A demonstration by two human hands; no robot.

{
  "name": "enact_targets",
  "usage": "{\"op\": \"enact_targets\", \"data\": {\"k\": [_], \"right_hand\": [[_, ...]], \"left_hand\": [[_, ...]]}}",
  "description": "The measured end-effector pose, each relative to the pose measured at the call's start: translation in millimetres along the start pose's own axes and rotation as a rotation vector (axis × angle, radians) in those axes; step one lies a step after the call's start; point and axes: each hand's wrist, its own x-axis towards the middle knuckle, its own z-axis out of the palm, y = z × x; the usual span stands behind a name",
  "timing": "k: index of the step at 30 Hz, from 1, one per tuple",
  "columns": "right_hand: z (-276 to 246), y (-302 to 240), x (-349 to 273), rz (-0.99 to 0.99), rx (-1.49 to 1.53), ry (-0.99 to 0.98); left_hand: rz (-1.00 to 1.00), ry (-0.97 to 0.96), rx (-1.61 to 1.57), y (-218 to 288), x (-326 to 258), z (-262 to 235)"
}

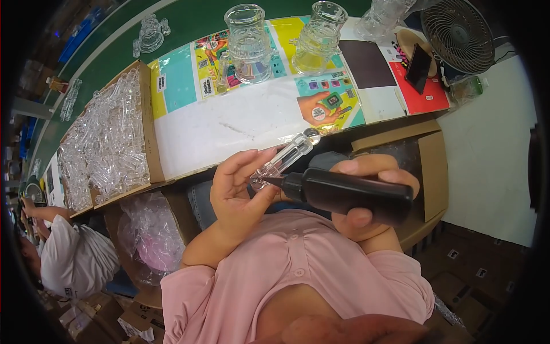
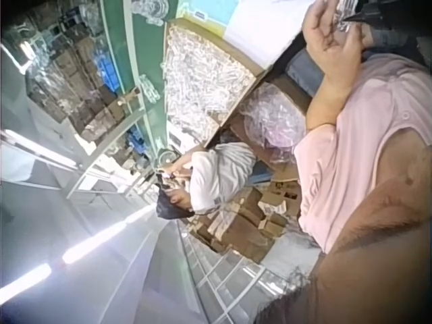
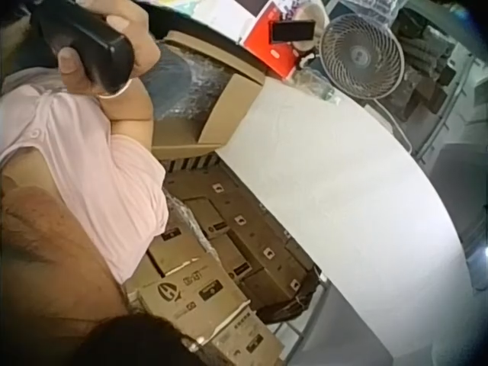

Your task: Applying liquid adhesive or cleaner to glass tubes and inspecting glass pitcher fixtures at a factory workstation.

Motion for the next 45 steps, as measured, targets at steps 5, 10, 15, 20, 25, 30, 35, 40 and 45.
{"op": "enact_targets", "data": {"k": [5, 10, 15, 20, 25, 30, 35, 40, 45], "right_hand": [[-3, -15, -11, 0.052, 0.016, -0.074], [-4, -9, -10, 0.056, -0.008, -0.052], [0, -4, -1, 0.102, 0.066, 0.049], [-8, 2, 8, 0.058, 0.195, 0.012], [-8, 0, 11, 0.115, 0.235, 0.041], [-21, -8, 16, -0.031, 0.132, -0.149], [1, -29, 7, 0.049, 0.009, 0.016], [4, -12, 4, -0.198, 0.132, -0.02], [11, -3, 6, -0.436, 0.173, -0.004]], "left_hand": [[0.0, 0.029, -0.087, 6, 1, 8], [0.148, -0.005, 0.013, 3, 2, 7], [0.18, -0.059, 0.022, 7, 0, 6], [0.244, -0.092, 0.096, 7, 0, 5], [0.36, -0.11, 0.362, 8, 2, 0], [0.426, -0.088, 0.362, 5, 5, 1], [0.429, -0.061, 0.392, 0, 6, -4], [0.365, -0.115, 0.476, 1, 4, -11], [0.346, -0.121, 0.405, 0, 4, -10]]}}
